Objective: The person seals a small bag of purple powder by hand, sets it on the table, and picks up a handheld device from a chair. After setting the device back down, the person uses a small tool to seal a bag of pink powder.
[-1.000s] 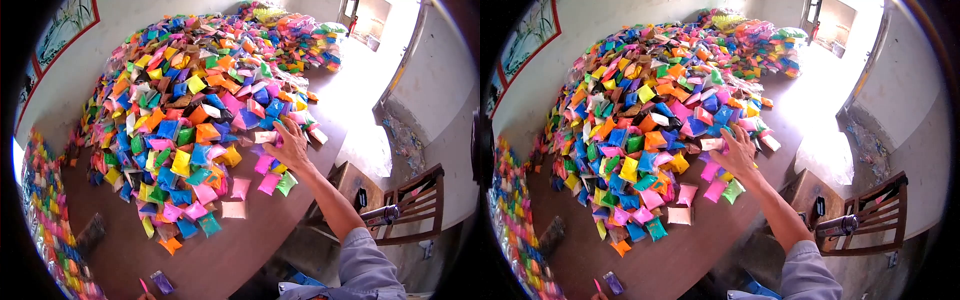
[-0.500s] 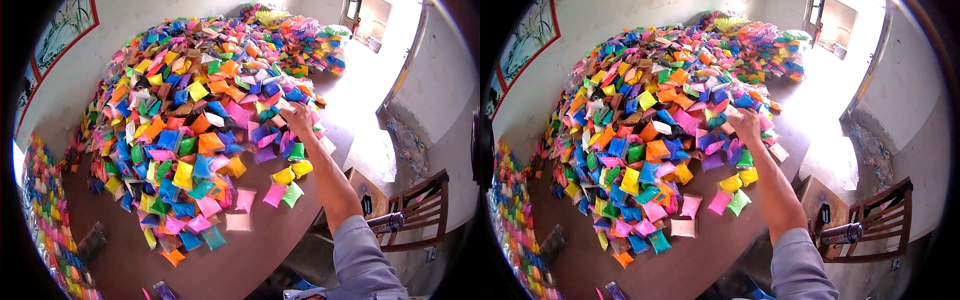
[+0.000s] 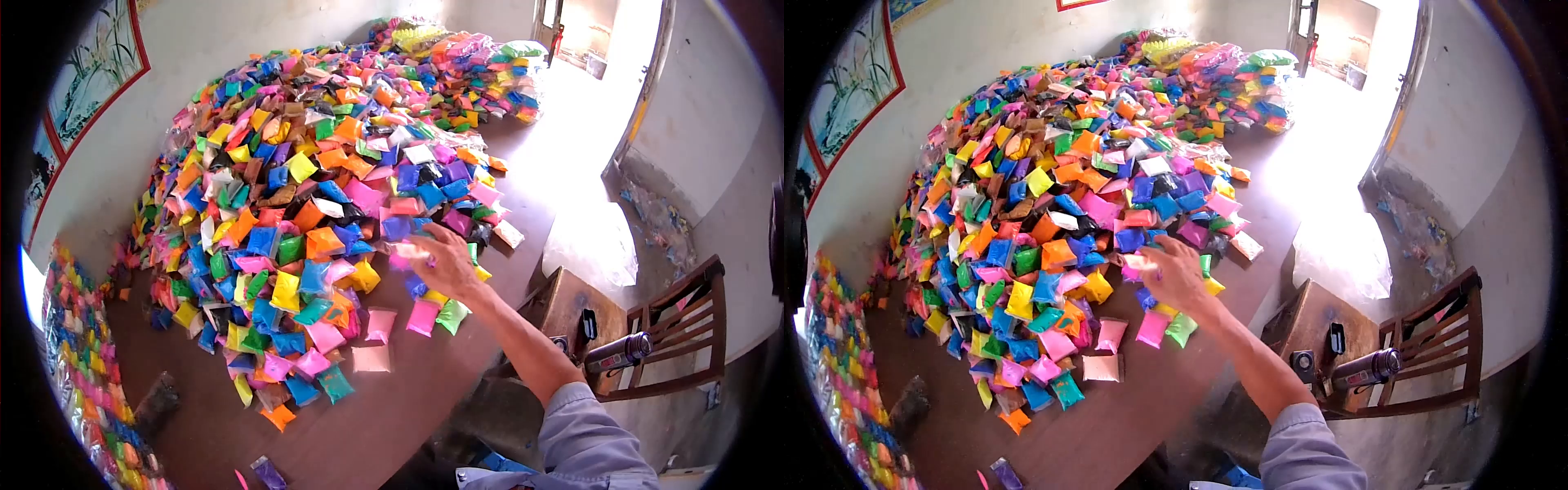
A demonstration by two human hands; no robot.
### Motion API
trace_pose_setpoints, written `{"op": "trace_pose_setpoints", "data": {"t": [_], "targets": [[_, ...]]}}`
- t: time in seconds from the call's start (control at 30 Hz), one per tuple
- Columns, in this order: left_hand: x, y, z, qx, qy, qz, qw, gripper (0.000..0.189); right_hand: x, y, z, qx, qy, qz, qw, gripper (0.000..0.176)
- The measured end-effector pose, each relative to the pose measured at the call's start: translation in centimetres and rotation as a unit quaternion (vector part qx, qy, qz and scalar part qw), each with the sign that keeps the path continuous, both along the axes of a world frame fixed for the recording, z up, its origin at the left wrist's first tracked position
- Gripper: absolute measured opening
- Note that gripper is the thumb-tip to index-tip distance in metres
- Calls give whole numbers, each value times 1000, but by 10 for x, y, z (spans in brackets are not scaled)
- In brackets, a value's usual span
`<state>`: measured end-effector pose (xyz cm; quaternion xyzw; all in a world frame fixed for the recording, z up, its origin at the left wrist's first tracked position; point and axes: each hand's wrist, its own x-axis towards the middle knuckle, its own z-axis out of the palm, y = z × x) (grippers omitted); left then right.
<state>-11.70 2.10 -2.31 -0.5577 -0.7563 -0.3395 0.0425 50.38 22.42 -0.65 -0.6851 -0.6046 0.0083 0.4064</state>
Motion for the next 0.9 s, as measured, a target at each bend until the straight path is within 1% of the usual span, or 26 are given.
{"op": "trace_pose_setpoints", "data": {"t": [0.07, 0.1, 0.17, 0.2, 0.3, 0.33, 0.37, 0.43, 0.47, 0.5, 0.53, 0.6, 0.63, 0.7, 0.73, 0.77, 0.83, 0.87, 0.9], "targets": [[-9, -2, -8, 6, 15, -2, 1000, 31, -17, -9, 6, 39, -44, 0, 998, 45], [-13, -3, -13, 10, 27, -3, 1000, 31, -23, -12, 11, 42, -44, 0, 998, 45], [-18, -3, -18, 13, 19, -1, 1000, 30, -33, -15, 21, 2, -95, -6, 995, 49], [-20, -3, -20, 13, 11, 0, 1000, 30, -34, -15, 23, 6, -102, 2, 995, 53], [-15, -4, -19, 10, 14, 12, 1000, 31, -26, -7, 38, 31, -81, 12, 996, 55], [-12, -4, -16, 9, 13, 14, 1000, 31, -22, 0, 41, 64, -84, 21, 994, 52], [-9, -3, -13, 5, -3, 14, 1000, 31, -17, 6, 44, 63, -85, 22, 994, 52], [-6, -1, -9, 0, -19, 16, 1000, 32, -10, 19, 47, 16, -53, 3, 998, 43], [-6, -1, -9, -10, -6, 25, 1000, 32, -6, 29, 39, 54, -27, -20, 998, 35], [-7, -1, -10, -21, 6, 34, 999, 32, -1, 36, 35, 53, -28, -16, 998, 35], [-11, -1, -15, -24, 7, 38, 999, 32, 2, 41, 35, 50, -24, -35, 998, 33], [-25, -4, -28, 35, 35, 5, 999, 35, 3, 46, 31, 42, -7, -63, 997, 31], [-22, -4, -28, 31, 36, 13, 999, 35, -4, 43, 38, 43, 1, -63, 997, 29], [-19, 1, -22, 40, 18, -12, 999, 39, -24, 39, 45, 73, -53, -32, 995, 27], [-18, 2, -20, 39, 23, -2, 999, 39, -36, 38, 50, 78, -64, 6, 995, 27], [-15, 3, -18, 45, 18, -11, 999, 41, -51, 39, 53, 107, -83, 35, 990, 31], [-12, 3, -15, 52, 16, -18, 998, 42, -83, 39, 65, 87, -102, 115, 984, 39], [-10, 4, -15, 49, -7, -14, 999, 41, -102, 40, 70, 90, -100, 117, 984, 39], [-10, 5, -15, 45, -31, -10, 998, 41, -123, 41, 74, 110, -124, 162, 973, 45]]}}
